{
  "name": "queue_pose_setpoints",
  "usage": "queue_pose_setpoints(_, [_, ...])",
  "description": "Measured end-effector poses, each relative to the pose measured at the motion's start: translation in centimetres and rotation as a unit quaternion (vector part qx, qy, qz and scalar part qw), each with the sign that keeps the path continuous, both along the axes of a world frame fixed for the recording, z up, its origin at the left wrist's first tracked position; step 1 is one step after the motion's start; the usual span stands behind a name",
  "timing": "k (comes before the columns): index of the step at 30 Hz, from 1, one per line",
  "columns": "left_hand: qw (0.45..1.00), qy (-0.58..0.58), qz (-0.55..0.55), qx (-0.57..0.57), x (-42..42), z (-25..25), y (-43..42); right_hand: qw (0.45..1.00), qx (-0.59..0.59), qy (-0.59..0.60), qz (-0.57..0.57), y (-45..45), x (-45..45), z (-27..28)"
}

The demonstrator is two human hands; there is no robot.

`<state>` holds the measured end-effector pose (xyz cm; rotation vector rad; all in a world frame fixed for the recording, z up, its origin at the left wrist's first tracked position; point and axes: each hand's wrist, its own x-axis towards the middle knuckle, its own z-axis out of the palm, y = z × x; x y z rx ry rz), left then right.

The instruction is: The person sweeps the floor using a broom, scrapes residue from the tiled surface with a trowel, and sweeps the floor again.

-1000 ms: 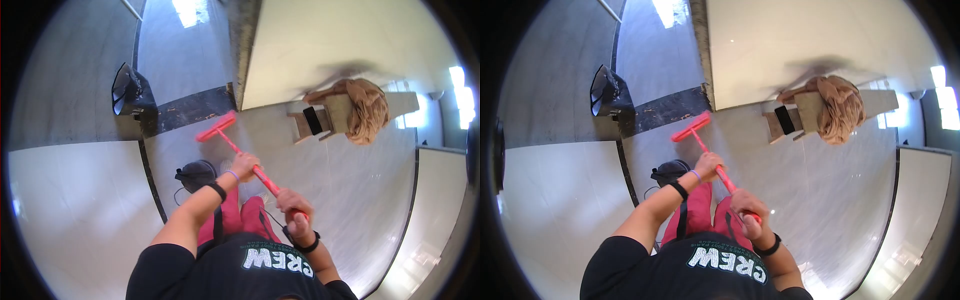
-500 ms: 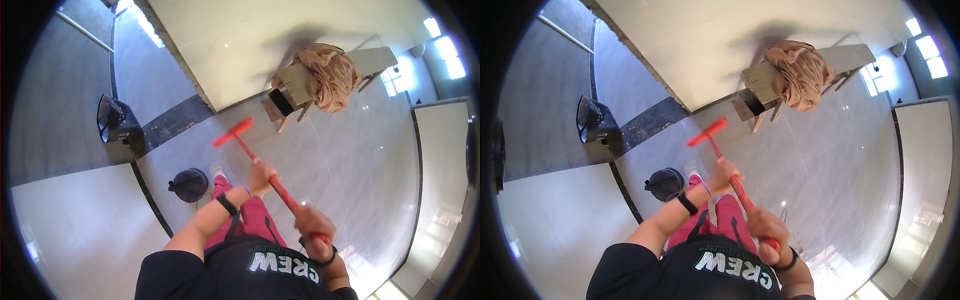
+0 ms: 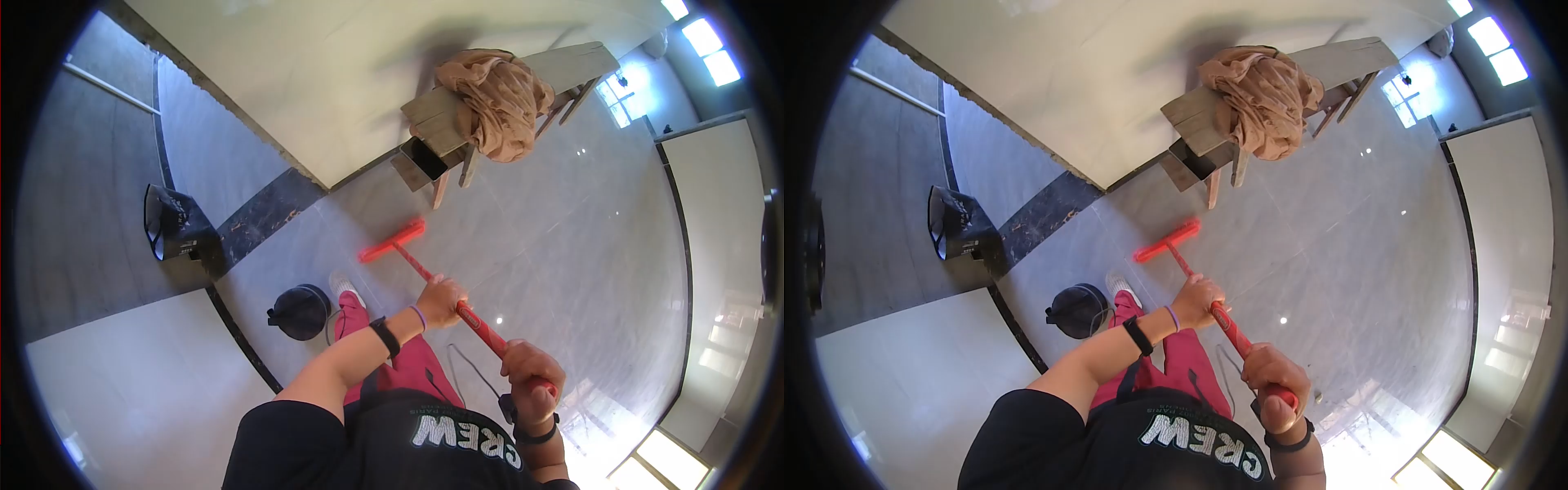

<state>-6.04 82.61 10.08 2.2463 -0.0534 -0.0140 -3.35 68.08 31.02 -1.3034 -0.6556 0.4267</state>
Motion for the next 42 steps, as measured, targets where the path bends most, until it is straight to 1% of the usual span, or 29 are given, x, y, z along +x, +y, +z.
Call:
queue_pose_setpoints(2, [1.0, 0.006, -0.012, 0.007, 0.1, 0.9, 0.1, 1.0, 0.023, -0.01, -0.018, 0.6, 0.0, 0.6])
queue_pose_setpoints(3, [1.0, 0.0, 0.004, 0.018, 0.2, 0.8, 0.4, 0.998, 0.043, -0.017, -0.033, 1.1, 0.0, 0.7])
queue_pose_setpoints(6, [0.997, 0.016, 0.046, 0.063, 1.3, 0.9, 3.7, 0.999, 0.017, -0.003, -0.032, 2.4, 0.5, -1.3])
queue_pose_setpoints(8, [0.993, -0.019, 0.088, 0.076, 2.8, -1.4, 6.7, 0.999, 0.021, -0.03, -0.037, 4.3, 1.5, -4.0])
queue_pose_setpoints(10, [0.989, 0.005, 0.084, 0.12, 4.9, -3.9, 10.3, 0.997, -0.042, -0.02, -0.062, 6.5, 2.1, -7.1])
queue_pose_setpoints(11, [0.99, 0.008, 0.082, 0.118, 5.8, -5.3, 11.0, 0.997, -0.045, -0.017, -0.063, 7.3, 2.6, -8.3])
queue_pose_setpoints(13, [0.99, -0.089, 0.072, 0.085, 7.2, -7.4, 11.5, 0.992, -0.025, -0.031, -0.117, 8.6, 3.7, -9.8])
queue_pose_setpoints(14, [0.991, -0.086, 0.069, 0.081, 6.9, -7.9, 11.0, 0.989, -0.066, -0.011, -0.135, 8.4, 3.9, -8.9])
queue_pose_setpoints(15, [0.995, -0.03, 0.028, 0.086, 6.6, -8.0, 9.9, 0.987, -0.071, -0.008, -0.141, 7.7, 3.5, -8.2])
queue_pose_setpoints(16, [0.995, 0.017, -0.006, 0.094, 7.0, -7.8, 9.3, 0.982, -0.107, 0.007, -0.157, 7.0, 3.1, -7.4])
queue_pose_setpoints(17, [0.998, 0.012, -0.016, 0.062, 7.0, -7.3, 8.5, 0.975, -0.141, 0.021, -0.17, 6.6, 2.9, -6.5])
queue_pose_setpoints(18, [0.999, 0.01, -0.029, 0.028, 6.0, -6.9, 7.3, 0.975, -0.14, 0.025, -0.169, 6.5, 2.4, -5.0])
queue_pose_setpoints(22, [0.994, 0.027, -0.106, -0.013, 3.0, -1.9, 5.6, 0.977, -0.149, 0.038, -0.15, 6.9, 0.6, 1.0])
queue_pose_setpoints(23, [0.994, 0.025, -0.104, -0.014, 2.3, -0.5, 5.9, 0.977, -0.149, 0.035, -0.148, 7.4, 0.3, 2.0])
queue_pose_setpoints(24, [0.996, -0.003, -0.086, -0.029, 1.5, 1.0, 6.5, 0.987, -0.12, 0.006, -0.111, 8.0, 0.0, 2.8])
queue_pose_setpoints(25, [0.996, -0.031, -0.069, -0.043, 0.6, 1.7, 7.1, 0.993, -0.09, -0.021, -0.075, 8.5, -0.2, 3.1])
queue_pose_setpoints(26, [0.996, -0.03, -0.072, -0.044, -0.4, 1.8, 7.8, 0.997, -0.061, -0.015, -0.034, 8.8, -0.4, 3.1])
queue_pose_setpoints(27, [0.998, -0.035, -0.026, -0.038, -1.5, 1.9, 8.6, 0.997, -0.063, -0.013, -0.038, 9.5, -0.4, 3.0])
queue_pose_setpoints(28, [0.999, -0.04, 0.02, -0.031, -2.5, 1.9, 9.7, 0.998, -0.051, -0.018, 0.02, 10.6, -0.3, 2.8])
queue_pose_setpoints(29, [0.999, -0.039, 0.016, -0.032, -3.3, 1.7, 11.3, 0.996, -0.037, -0.024, 0.078, 11.6, -0.2, 2.5])
queue_pose_setpoints(31, [0.993, -0.077, 0.082, 0.04, -4.8, 0.7, 14.4, 0.995, -0.032, -0.026, 0.093, 13.6, -0.7, -0.9])
queue_pose_setpoints(32, [0.994, -0.074, 0.077, 0.038, -5.4, 0.2, 15.3, 0.993, -0.029, -0.026, 0.109, 14.2, -1.0, -1.8])
queue_pose_setpoints(35, [0.996, -0.022, 0.067, 0.045, -5.7, -1.2, 15.4, 0.993, -0.048, -0.022, 0.104, 13.6, -1.2, -1.8])
queue_pose_setpoints(36, [0.998, -0.04, 0.042, 0.008, -5.1, -1.3, 13.7, 0.994, -0.051, -0.019, 0.1, 13.1, -1.2, -1.2])
queue_pose_setpoints(37, [0.998, -0.058, 0.016, -0.03, -4.5, -1.3, 11.8, 0.991, -0.089, -0.023, 0.098, 12.5, -1.2, -0.2])
queue_pose_setpoints(38, [0.998, -0.025, -0.011, -0.058, -4.3, -1.7, 9.8, 0.987, -0.128, -0.03, 0.096, 12.1, -1.3, 0.8])
queue_pose_setpoints(39, [0.996, 0.005, -0.036, -0.085, -3.7, -2.0, 7.9, 0.987, -0.131, -0.033, 0.091, 11.7, -1.2, 1.4])
queue_pose_setpoints(41, [0.993, -0.003, -0.062, -0.098, -2.2, -1.8, 5.1, 0.973, -0.216, -0.067, 0.047, 11.1, -1.2, 2.3])
queue_pose_setpoints(42, [0.993, -0.004, -0.062, -0.102, -1.6, -1.3, 4.5, 0.971, -0.23, -0.066, 0.028, 10.9, -1.0, 2.7])
